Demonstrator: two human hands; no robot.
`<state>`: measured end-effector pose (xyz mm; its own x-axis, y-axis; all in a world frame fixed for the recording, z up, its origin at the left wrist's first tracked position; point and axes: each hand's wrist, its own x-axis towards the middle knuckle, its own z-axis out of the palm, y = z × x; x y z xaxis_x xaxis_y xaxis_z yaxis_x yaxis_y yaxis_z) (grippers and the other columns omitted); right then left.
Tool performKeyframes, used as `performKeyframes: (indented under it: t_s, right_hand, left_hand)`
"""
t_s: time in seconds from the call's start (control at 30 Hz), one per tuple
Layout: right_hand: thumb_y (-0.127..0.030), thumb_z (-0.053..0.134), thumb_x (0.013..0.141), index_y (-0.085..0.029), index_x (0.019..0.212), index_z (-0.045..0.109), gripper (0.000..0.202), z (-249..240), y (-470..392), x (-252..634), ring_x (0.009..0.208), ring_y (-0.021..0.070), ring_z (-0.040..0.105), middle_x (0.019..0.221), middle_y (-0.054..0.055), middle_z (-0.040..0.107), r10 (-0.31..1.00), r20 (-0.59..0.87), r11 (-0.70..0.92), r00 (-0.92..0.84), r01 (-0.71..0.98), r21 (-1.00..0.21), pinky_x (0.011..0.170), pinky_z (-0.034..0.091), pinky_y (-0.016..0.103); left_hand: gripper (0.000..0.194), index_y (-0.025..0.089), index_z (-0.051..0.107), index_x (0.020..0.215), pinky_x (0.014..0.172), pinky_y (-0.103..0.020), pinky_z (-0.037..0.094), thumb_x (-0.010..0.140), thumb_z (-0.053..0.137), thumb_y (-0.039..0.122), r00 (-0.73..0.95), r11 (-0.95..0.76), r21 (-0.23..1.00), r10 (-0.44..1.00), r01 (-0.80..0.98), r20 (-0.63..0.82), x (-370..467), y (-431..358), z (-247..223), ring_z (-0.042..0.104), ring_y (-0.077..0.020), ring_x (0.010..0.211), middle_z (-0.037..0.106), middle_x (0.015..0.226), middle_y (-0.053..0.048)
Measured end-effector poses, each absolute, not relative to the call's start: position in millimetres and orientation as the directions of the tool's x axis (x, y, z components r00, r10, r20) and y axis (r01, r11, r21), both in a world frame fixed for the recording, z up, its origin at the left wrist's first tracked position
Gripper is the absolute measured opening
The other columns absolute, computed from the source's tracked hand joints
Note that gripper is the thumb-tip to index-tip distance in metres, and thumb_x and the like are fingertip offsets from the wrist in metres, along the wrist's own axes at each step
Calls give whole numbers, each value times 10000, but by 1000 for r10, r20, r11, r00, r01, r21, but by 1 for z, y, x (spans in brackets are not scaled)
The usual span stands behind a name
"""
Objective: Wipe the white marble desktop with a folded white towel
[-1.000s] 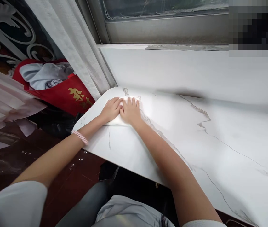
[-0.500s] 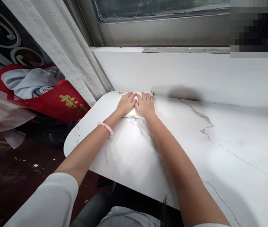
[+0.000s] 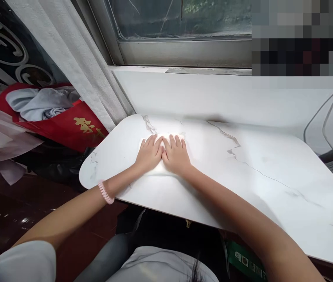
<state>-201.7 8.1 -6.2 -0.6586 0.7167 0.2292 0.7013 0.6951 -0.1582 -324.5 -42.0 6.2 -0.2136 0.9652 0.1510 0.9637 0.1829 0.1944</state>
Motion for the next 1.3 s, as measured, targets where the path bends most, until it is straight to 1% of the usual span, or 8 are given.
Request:
performKeyframes:
  t_s: [0.17, 0.33, 0.47, 0.6, 0.73, 0.93, 1.07, 1.3]
  right_hand:
    - [-310, 306, 999, -136, 1515, 422, 556, -10, -45, -150, 1478, 344, 292, 1587, 151, 381, 692, 226, 717, -685, 688, -111, 1190, 254, 540]
    - [-318, 285, 1000, -109, 1543, 361, 587, -16, -74, -108, 1509, 332, 225, 1608, 166, 335, 696, 240, 713, -677, 693, -110, 1206, 223, 566]
    - [-309, 274, 993, -132, 1570, 300, 604, -7, -54, -108, 1519, 330, 202, 1630, 149, 292, 742, 105, 670, -662, 727, -151, 1207, 209, 586]
    - [-265, 275, 976, -132, 1575, 276, 614, 7, 4, -126, 1521, 318, 204, 1645, 132, 256, 814, -38, 562, -579, 803, -199, 1208, 210, 577]
    - [-241, 262, 961, -149, 1515, 394, 577, 9, 76, -138, 1488, 297, 286, 1601, 118, 365, 838, 75, 540, -541, 800, -261, 1204, 228, 543]
    - [-198, 255, 941, -141, 1438, 491, 553, 2, 155, -130, 1389, 273, 409, 1504, 122, 491, 837, 205, 545, -507, 802, -244, 1158, 308, 468]
    - [-213, 278, 947, -159, 1445, 488, 543, 0, 172, -120, 1385, 266, 417, 1517, 104, 484, 842, 217, 538, -494, 803, -259, 1156, 316, 451]
    - [-212, 272, 960, -137, 1492, 440, 563, -1, 152, -106, 1445, 283, 356, 1579, 108, 408, 853, 187, 515, -487, 843, -154, 1178, 283, 470]
  left_hand:
    - [511, 107, 409, 1495, 1218, -566, 204, 1022, 295, 262, -95, 68, 166, 983, 984, 160, -284, -96, 3, 272, -318, 1497, 365, 1586, -182]
    - [510, 87, 412, 1491, 1214, -585, 209, 1017, 300, 235, 61, -93, 181, 983, 979, 173, -257, -120, 3, 252, -324, 1503, 363, 1581, -205]
    - [515, 58, 417, 1484, 1216, -595, 174, 1013, 299, 230, 91, -116, 192, 987, 975, 133, -255, -98, 5, 254, -334, 1501, 368, 1572, -223]
    - [518, 78, 398, 1497, 1218, -567, 178, 1007, 302, 217, 10, -33, 217, 994, 976, 108, -260, -38, 5, 268, -316, 1499, 367, 1579, -201]
    - [498, 124, 435, 1475, 1215, -536, 202, 1003, 294, 203, -57, 18, 236, 986, 972, 156, -260, 36, 5, 325, -279, 1475, 413, 1559, -164]
    - [481, 144, 489, 1428, 1212, -505, 220, 985, 309, 203, -96, 40, 252, 972, 967, 216, -245, 115, 5, 354, -258, 1450, 455, 1530, -144]
    - [482, 145, 498, 1418, 1212, -503, 223, 982, 299, 203, -108, 49, 258, 969, 965, 221, -233, 132, 5, 354, -261, 1449, 463, 1526, -132]
    - [496, 139, 455, 1460, 1218, -499, 213, 992, 311, 216, -75, 24, 241, 976, 970, 205, -222, 116, 4, 323, -249, 1476, 419, 1564, -138]
